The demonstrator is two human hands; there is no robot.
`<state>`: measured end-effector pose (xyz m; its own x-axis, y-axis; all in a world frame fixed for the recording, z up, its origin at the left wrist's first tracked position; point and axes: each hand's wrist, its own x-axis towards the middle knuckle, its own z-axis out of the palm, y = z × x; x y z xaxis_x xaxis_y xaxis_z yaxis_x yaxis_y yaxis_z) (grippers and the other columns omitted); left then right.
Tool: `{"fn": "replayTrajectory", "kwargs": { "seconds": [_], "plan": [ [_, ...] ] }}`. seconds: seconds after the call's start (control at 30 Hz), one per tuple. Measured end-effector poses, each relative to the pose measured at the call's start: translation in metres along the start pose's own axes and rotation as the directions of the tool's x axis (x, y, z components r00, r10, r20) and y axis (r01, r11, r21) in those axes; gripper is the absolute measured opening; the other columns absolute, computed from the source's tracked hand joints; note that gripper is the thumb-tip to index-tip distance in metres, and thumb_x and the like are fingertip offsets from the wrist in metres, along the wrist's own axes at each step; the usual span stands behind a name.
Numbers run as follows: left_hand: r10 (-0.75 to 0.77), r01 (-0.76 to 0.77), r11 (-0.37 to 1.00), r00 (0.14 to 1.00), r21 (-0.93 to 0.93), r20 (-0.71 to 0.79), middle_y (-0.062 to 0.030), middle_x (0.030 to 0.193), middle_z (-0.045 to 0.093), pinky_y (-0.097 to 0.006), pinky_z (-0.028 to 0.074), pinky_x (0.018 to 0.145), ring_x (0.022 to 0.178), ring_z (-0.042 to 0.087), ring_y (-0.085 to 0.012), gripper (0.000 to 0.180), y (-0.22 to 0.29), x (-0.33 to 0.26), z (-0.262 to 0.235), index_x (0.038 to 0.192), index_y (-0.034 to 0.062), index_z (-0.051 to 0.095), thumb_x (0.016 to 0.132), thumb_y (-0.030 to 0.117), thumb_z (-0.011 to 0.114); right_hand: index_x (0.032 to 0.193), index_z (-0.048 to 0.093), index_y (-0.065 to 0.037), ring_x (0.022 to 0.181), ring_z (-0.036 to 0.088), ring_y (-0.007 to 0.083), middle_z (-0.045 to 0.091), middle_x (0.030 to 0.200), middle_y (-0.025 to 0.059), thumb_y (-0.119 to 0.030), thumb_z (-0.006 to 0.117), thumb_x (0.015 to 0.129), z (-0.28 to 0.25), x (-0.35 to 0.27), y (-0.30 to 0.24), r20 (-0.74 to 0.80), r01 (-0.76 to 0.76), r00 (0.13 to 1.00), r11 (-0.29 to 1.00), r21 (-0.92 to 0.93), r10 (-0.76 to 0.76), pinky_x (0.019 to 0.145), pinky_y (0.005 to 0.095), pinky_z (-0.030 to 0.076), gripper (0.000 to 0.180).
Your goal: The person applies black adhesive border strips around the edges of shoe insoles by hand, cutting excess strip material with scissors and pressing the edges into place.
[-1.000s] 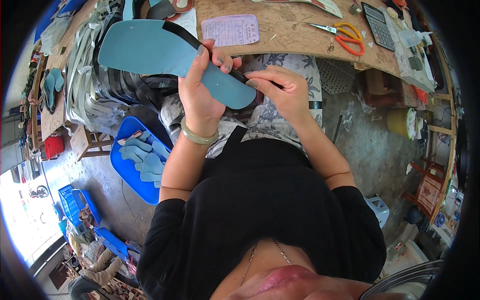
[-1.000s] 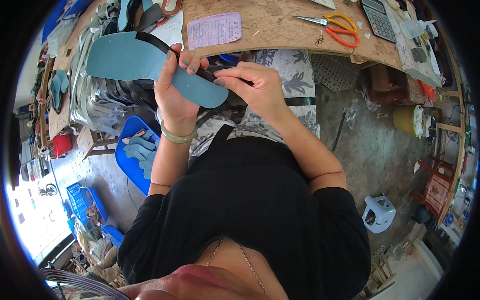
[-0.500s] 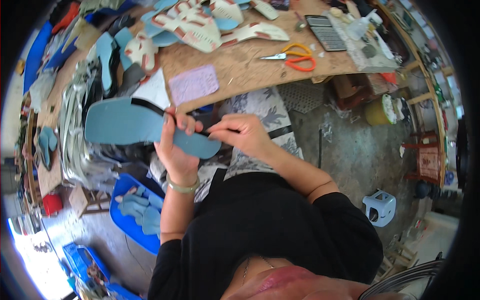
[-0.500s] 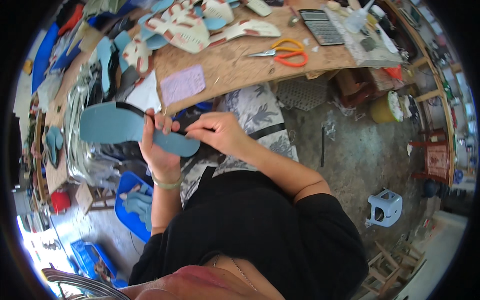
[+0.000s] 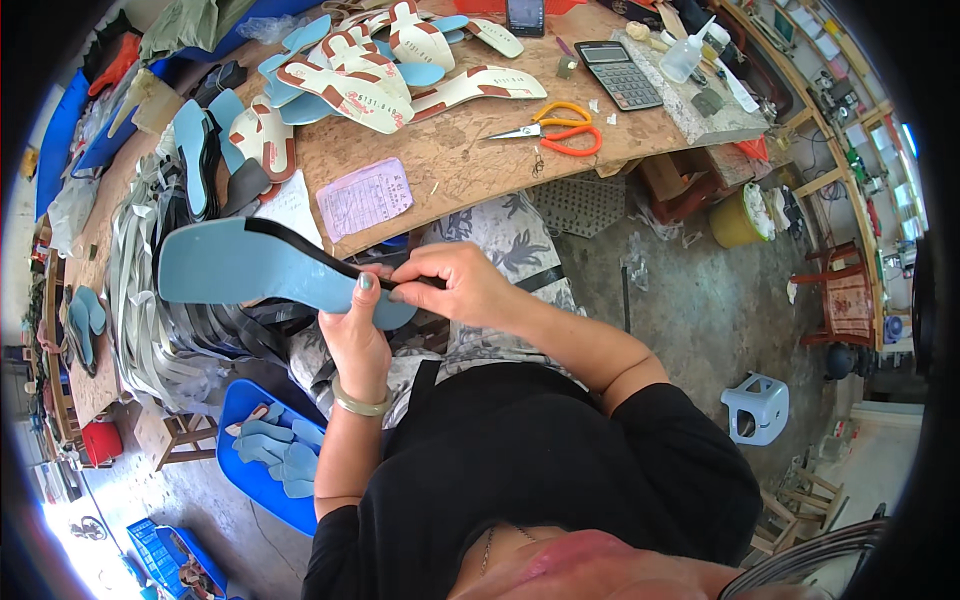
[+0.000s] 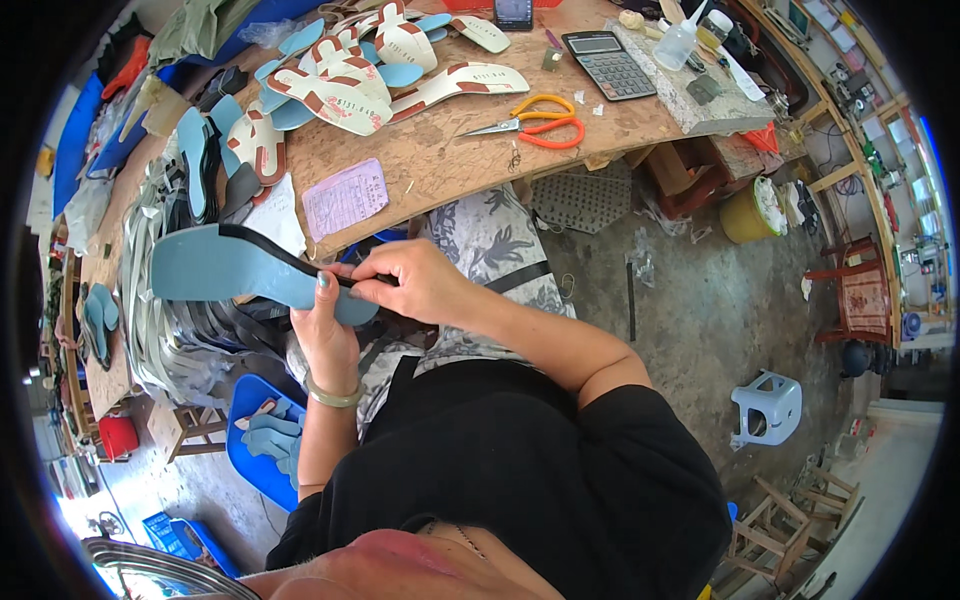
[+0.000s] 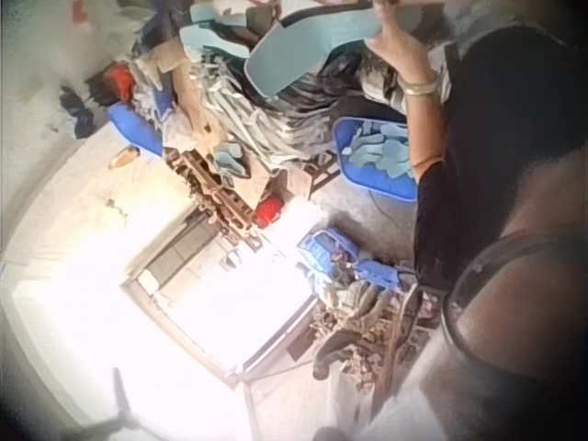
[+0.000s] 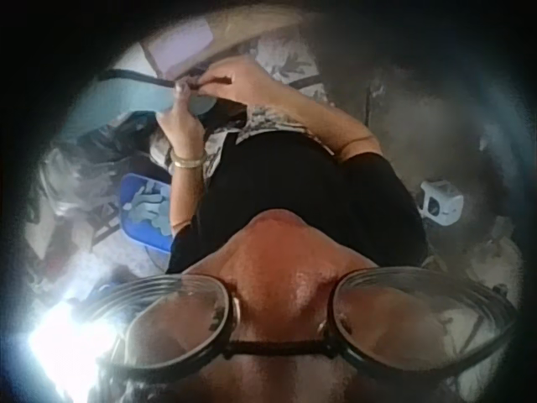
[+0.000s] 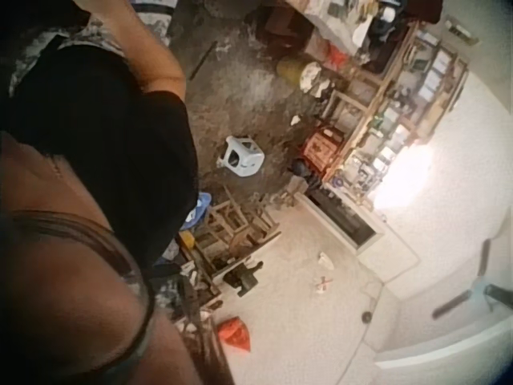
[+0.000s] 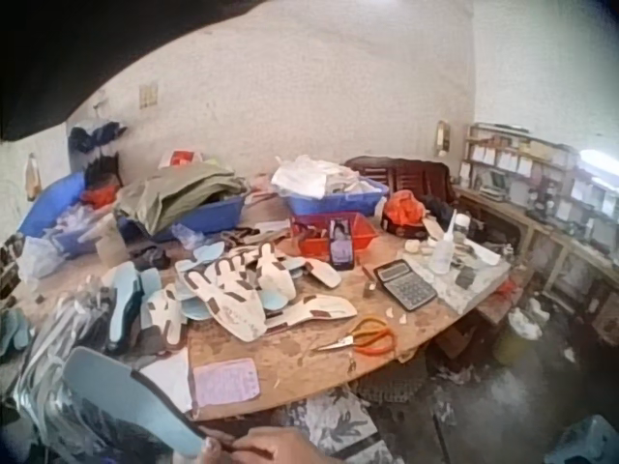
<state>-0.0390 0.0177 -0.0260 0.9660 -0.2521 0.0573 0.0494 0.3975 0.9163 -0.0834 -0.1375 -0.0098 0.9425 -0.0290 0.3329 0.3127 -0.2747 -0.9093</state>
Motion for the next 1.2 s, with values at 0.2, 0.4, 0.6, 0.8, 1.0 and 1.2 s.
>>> {"fn": "replayTrajectory", "kwargs": {
  "seconds": [0.2,0.4,0.6,0.8,1.0,1.2],
  "plan": [
    [0.017,-0.346,0.694,0.884,0.631,0.466,-0.0096,0.084,0.064,-0.034,0.047,0.069,0.076,0.06,-0.0213,0.032,0.046,0.011,-0.009,0.095,-0.0009,0.062,0.079,0.023,0.076,0.085,0.068,-0.002,0.065,0.059,0.0164,0.064,0.077,0.0069,-0.009,0.069,0.08,-0.061,0.045,-0.033,0.088,0.189,0.98,0.968,-0.167,-0.176,0.06,0.0289,0.045,0.009],
    [0.272,-0.728,-0.364,0.513,0.58,0.814,-0.0143,0.104,0.062,-0.044,0.043,0.081,0.097,0.058,-0.0333,0.034,0.148,0.046,0.053,0.103,0.0057,0.064,0.075,0.021,0.076,0.082,0.069,-0.005,0.066,0.06,0.0268,0.058,0.068,0.0067,-0.015,0.069,0.076,-0.056,0.08,-0.1,0.332,0.554,0.832,0.635,-0.538,-0.444,0.058,0.0343,0.047,0.011],
    [-0.401,-0.539,0.295,0.679,0.789,0.614,-0.0142,0.072,0.065,-0.035,0.05,0.066,0.066,0.064,-0.0243,0.022,0.119,0.082,0.031,0.096,-0.0017,0.066,0.084,0.017,0.063,0.088,0.073,-0.007,0.06,0.058,0.0152,0.062,0.07,0.0007,-0.016,0.068,0.081,-0.059,0.085,-0.053,0.275,0.359,0.919,0.888,-0.287,-0.283,0.055,0.0282,0.045,0.012],
    [-0.524,-0.302,0.477,0.656,0.825,0.543,-0.0086,0.07,0.065,-0.03,0.05,0.06,0.061,0.063,-0.0157,0.027,0.101,0.083,0.031,0.097,-0.0039,0.062,0.087,0.021,0.061,0.107,0.067,-0.003,0.055,0.046,-0.0011,0.061,0.075,-0.0046,-0.012,0.066,0.087,-0.08,0.072,-0.017,0.088,-0.082,0.995,0.891,0.447,0.047,0.046,0.0134,0.032,0.021],
    [-0.494,-0.068,0.7,0.673,0.711,0.551,-0.0065,0.074,0.064,-0.026,0.051,0.062,0.065,0.061,-0.0116,0.026,0.084,0.07,0.028,0.107,-0.0021,0.057,0.091,0.018,0.06,0.104,0.062,-0.006,0.056,0.045,0.0002,0.061,0.078,-0.0024,-0.01,0.069,0.085,-0.076,0.065,-0.006,-0.059,0.009,0.998,0.812,0.583,0.032,0.046,0.0143,0.03,0.021],
    [-0.398,0.109,0.866,0.74,0.487,0.542,-0.0054,0.078,0.063,-0.026,0.051,0.064,0.069,0.06,-0.0108,0.029,0.06,0.057,0.027,0.113,-0.0011,0.056,0.094,0.02,0.059,0.1,0.06,-0.008,0.058,0.05,0.0032,0.06,0.072,-0.0021,-0.009,0.068,0.085,-0.05,0.054,0.002,-0.164,0.014,0.977,0.731,0.682,0.135,0.047,0.0154,0.032,0.017]
  ]
}}
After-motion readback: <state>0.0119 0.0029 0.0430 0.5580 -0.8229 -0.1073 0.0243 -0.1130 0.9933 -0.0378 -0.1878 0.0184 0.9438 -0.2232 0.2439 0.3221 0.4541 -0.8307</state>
